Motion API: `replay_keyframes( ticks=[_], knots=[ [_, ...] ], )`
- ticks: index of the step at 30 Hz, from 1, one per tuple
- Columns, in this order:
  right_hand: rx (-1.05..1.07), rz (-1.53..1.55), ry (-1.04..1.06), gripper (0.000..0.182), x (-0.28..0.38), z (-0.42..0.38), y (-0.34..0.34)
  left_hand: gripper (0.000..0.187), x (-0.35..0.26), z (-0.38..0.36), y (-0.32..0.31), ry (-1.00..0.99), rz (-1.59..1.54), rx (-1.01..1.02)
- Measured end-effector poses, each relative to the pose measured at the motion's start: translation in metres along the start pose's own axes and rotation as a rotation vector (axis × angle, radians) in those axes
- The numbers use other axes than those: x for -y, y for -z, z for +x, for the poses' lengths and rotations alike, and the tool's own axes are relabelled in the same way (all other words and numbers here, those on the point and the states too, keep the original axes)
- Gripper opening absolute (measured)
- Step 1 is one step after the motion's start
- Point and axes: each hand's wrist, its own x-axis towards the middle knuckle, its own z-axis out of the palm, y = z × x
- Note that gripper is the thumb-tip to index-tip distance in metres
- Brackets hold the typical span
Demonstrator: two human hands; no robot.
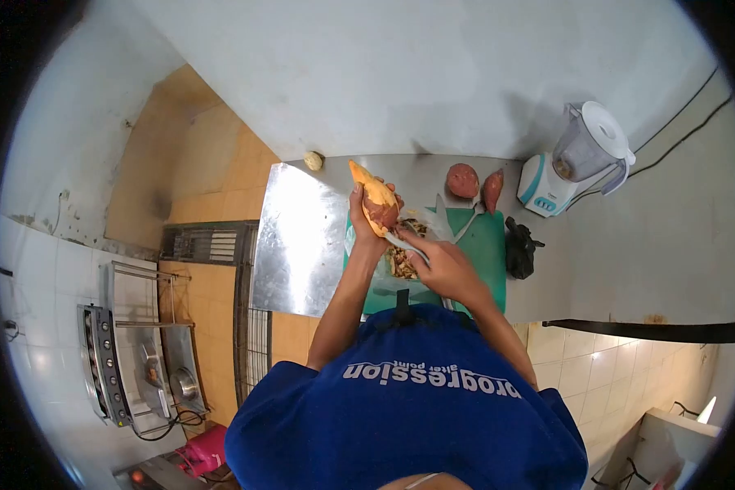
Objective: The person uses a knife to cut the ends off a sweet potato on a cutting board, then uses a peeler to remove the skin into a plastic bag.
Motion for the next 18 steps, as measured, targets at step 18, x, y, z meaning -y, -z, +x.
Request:
replay_keyframes(
  ticks=[18],
  knots=[
    [0.022,0.004,-0.052,0.044,-0.007,0.008,0.004,0.046,-0.019,0.01,-0.004,-0.019,-0.081,0.042]
  ],
)
